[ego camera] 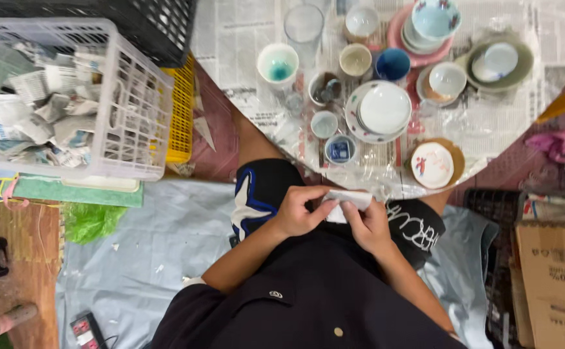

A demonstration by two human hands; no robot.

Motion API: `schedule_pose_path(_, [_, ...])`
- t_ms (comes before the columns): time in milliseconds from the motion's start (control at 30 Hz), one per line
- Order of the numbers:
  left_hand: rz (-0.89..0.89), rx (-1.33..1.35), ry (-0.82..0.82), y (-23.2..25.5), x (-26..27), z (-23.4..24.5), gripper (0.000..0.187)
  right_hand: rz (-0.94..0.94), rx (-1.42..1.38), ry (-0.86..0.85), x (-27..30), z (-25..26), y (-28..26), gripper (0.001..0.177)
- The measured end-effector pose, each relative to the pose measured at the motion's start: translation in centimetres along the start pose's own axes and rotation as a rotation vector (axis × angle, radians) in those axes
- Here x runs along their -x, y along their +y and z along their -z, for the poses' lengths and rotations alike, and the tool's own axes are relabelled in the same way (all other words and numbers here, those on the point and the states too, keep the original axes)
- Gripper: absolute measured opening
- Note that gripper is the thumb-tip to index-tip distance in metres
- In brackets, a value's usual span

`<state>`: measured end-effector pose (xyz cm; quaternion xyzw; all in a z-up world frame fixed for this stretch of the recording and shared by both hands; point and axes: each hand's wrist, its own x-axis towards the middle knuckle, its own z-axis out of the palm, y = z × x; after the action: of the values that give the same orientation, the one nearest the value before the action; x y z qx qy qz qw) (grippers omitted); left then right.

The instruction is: The person sits cross-legged and wraps individual dishes, including plates and cups, with newspaper sheets. They fold the paper around each item and place the wrapped pieces into a white plastic basket.

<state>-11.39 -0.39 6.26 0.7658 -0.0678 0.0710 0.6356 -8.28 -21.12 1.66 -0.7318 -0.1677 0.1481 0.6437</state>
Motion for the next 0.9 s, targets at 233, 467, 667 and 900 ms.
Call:
schedule_pose_path(233, [0.012, 0.029, -0.047, 0.0, -0.1, -0.9, 0.025, 0.202, -0.106, -0.007, 0.6, 0.5, 0.7, 0.024])
schedule_pose_path(467, [0.051, 0.127, -0.084, -0.2, -0.7, -2.0, 0.023, 0.020, -0.208, 0.053, 1.2, 0.4, 0.4, 0.019])
schedule_pose_path(667, [0.126, 0.131, -0.132, -1.3, -0.6, -2.3, 0.022, 0.045, -0.112, 0.018, 0.7, 1.1, -0.7, 0.019])
schedule_pose_path(900, [0.152, 0.211, -0.141, -1.5, -0.9, -1.8, 0.023, 0.018, -0.074, 0.001, 0.0, 1.2, -1.7, 0.018])
